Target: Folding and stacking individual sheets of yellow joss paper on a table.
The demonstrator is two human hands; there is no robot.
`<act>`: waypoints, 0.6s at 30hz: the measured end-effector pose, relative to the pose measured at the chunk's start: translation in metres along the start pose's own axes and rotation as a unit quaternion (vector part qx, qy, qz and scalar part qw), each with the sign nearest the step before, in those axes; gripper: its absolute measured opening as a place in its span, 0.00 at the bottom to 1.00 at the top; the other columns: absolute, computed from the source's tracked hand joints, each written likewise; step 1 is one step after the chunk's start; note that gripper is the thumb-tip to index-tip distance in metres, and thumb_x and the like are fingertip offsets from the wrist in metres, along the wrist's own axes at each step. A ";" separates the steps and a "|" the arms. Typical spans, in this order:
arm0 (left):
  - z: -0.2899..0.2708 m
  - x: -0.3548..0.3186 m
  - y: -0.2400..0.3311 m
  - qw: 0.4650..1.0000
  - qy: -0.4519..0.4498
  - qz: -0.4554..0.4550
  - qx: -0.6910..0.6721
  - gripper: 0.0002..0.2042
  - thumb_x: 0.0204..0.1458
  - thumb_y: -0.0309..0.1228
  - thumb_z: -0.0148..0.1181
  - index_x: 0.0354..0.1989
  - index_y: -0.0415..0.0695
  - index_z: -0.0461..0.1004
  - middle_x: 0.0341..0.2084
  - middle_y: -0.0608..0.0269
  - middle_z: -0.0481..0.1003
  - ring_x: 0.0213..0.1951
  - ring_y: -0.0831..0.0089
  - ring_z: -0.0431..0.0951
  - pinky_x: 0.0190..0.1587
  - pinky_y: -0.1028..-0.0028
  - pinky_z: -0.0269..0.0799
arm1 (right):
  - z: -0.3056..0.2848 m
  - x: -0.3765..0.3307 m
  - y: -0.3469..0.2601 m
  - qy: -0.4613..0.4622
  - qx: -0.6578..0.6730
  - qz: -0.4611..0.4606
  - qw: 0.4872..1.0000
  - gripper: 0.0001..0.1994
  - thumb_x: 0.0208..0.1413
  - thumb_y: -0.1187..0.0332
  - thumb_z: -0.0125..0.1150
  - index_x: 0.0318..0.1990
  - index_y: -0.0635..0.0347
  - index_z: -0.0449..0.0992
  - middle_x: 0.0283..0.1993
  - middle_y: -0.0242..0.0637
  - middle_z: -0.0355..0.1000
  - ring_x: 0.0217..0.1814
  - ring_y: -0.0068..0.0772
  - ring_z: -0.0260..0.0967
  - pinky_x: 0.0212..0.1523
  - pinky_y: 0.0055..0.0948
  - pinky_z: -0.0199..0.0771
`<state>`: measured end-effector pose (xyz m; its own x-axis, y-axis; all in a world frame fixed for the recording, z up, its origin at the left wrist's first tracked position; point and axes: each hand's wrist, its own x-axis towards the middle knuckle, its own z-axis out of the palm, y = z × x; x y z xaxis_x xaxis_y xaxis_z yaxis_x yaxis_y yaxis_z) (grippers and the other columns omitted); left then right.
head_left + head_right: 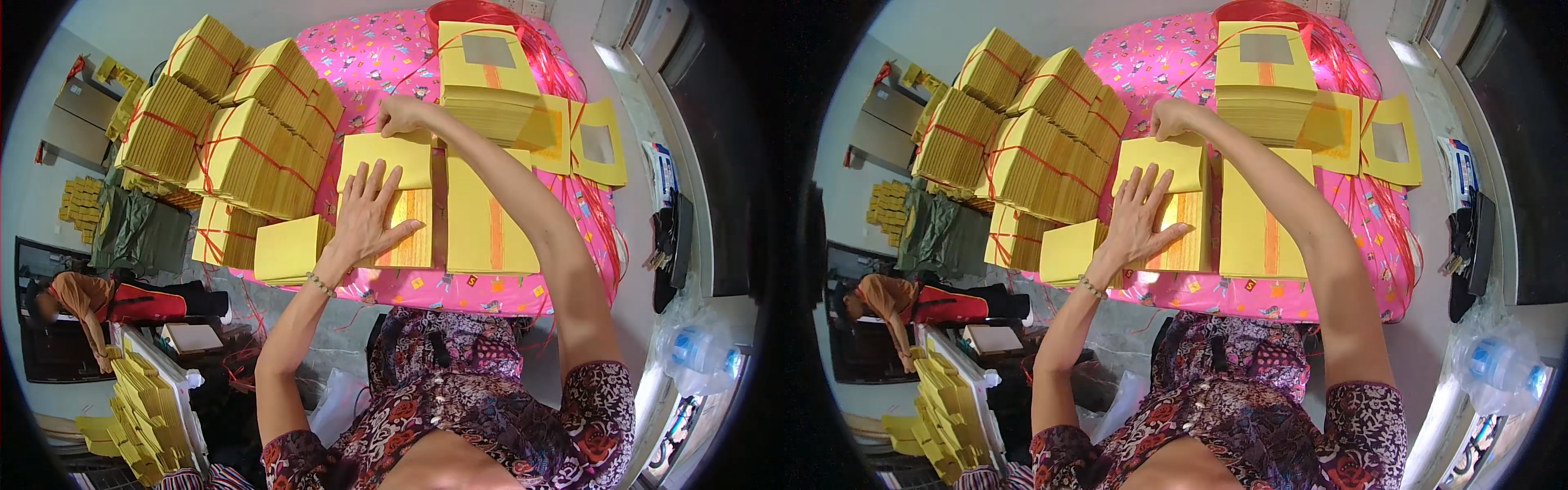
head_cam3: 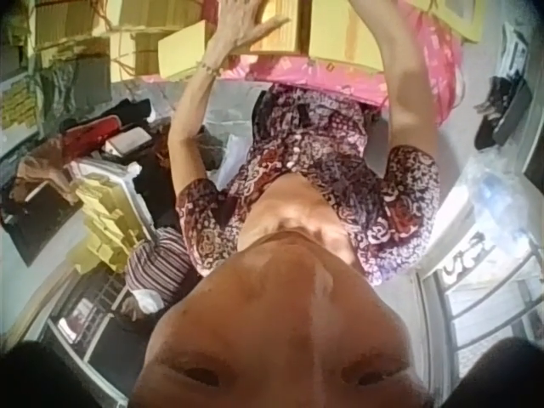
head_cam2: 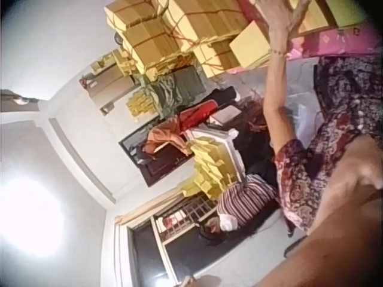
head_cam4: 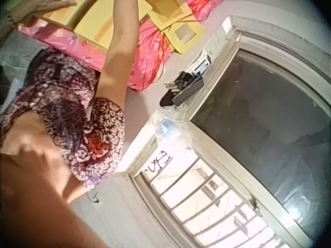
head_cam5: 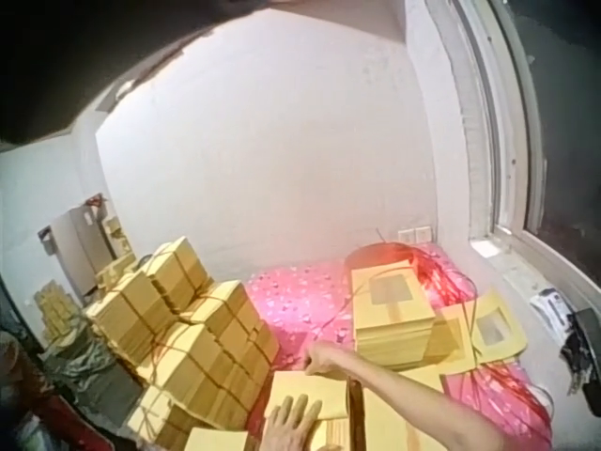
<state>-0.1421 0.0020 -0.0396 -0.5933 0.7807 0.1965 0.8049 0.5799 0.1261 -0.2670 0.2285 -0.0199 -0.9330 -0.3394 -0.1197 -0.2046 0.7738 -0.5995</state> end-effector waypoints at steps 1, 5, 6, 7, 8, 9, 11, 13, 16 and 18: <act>0.001 0.000 0.000 1.000 0.000 0.000 0.000 0.47 0.51 0.69 0.51 0.72 0.47 0.55 0.70 0.40 0.53 0.71 0.36 0.49 0.70 0.44 0.45 | 0.000 0.001 0.000 0.000 0.000 0.000 1.000 0.12 0.48 0.69 0.68 0.41 0.58 0.84 0.39 0.39 0.82 0.40 0.34 0.79 0.42 0.32 0.77; 0.003 0.001 0.002 1.000 0.004 0.001 -0.003 0.47 0.51 0.69 0.52 0.72 0.47 0.55 0.70 0.40 0.53 0.71 0.37 0.49 0.70 0.44 0.45 | 0.000 0.000 0.005 -0.002 0.002 -0.005 1.000 0.11 0.48 0.68 0.67 0.40 0.59 0.84 0.38 0.40 0.82 0.40 0.34 0.79 0.43 0.32 0.77; 0.004 0.003 0.003 1.000 0.006 0.005 -0.008 0.47 0.51 0.69 0.52 0.72 0.47 0.55 0.70 0.40 0.53 0.71 0.37 0.49 0.70 0.44 0.45 | 0.000 -0.002 0.008 0.005 0.003 -0.009 1.000 0.11 0.48 0.68 0.67 0.39 0.59 0.84 0.38 0.40 0.82 0.40 0.34 0.79 0.43 0.32 0.77; 0.003 0.002 0.003 1.000 0.006 0.002 -0.006 0.47 0.51 0.69 0.52 0.72 0.47 0.55 0.70 0.40 0.53 0.71 0.37 0.49 0.70 0.44 0.45 | -0.001 -0.003 0.005 0.004 0.003 -0.012 1.000 0.11 0.48 0.68 0.67 0.39 0.59 0.84 0.38 0.40 0.82 0.40 0.34 0.79 0.43 0.32 0.77; 0.003 0.002 0.003 1.000 0.008 0.003 -0.002 0.46 0.51 0.68 0.53 0.72 0.48 0.55 0.70 0.41 0.53 0.70 0.37 0.49 0.70 0.44 0.45 | -0.001 -0.005 0.004 0.001 0.003 -0.010 1.000 0.12 0.50 0.67 0.66 0.41 0.60 0.84 0.39 0.41 0.81 0.42 0.37 0.78 0.45 0.34 0.77; 0.003 0.002 0.004 1.000 0.010 0.004 0.001 0.46 0.52 0.67 0.54 0.72 0.48 0.54 0.70 0.43 0.53 0.70 0.37 0.50 0.70 0.43 0.46 | -0.002 -0.009 0.003 -0.001 0.003 -0.006 1.000 0.12 0.51 0.67 0.65 0.43 0.61 0.83 0.40 0.42 0.80 0.43 0.40 0.78 0.47 0.35 0.76; 0.002 0.001 0.004 1.000 0.011 -0.002 -0.003 0.46 0.52 0.67 0.54 0.72 0.48 0.55 0.70 0.43 0.53 0.70 0.37 0.49 0.70 0.43 0.45 | 0.007 -0.022 -0.010 0.066 -0.033 -0.006 0.997 0.14 0.54 0.67 0.62 0.47 0.61 0.80 0.44 0.44 0.79 0.48 0.43 0.76 0.51 0.38 0.75; 0.002 -0.001 0.003 1.000 0.011 -0.006 -0.010 0.45 0.51 0.67 0.54 0.72 0.48 0.55 0.70 0.42 0.52 0.71 0.37 0.49 0.70 0.43 0.45 | 0.018 -0.045 -0.023 0.132 -0.071 -0.003 0.989 0.16 0.57 0.67 0.60 0.52 0.61 0.78 0.48 0.47 0.77 0.52 0.47 0.74 0.54 0.41 0.73; 0.002 -0.003 0.003 1.000 0.012 -0.008 -0.013 0.46 0.51 0.66 0.54 0.71 0.46 0.56 0.70 0.42 0.52 0.71 0.37 0.48 0.70 0.44 0.44 | 0.034 -0.089 -0.037 0.163 -0.055 -0.097 0.980 0.22 0.63 0.63 0.55 0.62 0.62 0.67 0.61 0.50 0.68 0.64 0.53 0.63 0.62 0.48 0.65; 0.004 -0.003 0.001 1.000 0.005 -0.006 -0.001 0.45 0.52 0.64 0.54 0.71 0.44 0.56 0.71 0.42 0.51 0.71 0.37 0.47 0.70 0.43 0.44 | 0.047 -0.117 -0.040 0.154 -0.064 -0.117 0.979 0.24 0.64 0.61 0.54 0.64 0.62 0.65 0.65 0.51 0.65 0.68 0.53 0.60 0.65 0.49 0.63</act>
<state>-0.1395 0.0012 -0.0441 -0.6033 0.7709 0.2045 0.7973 0.5891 0.1315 -0.1356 0.2119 -0.0194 -0.8971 -0.3537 0.2649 -0.4406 0.7618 -0.4749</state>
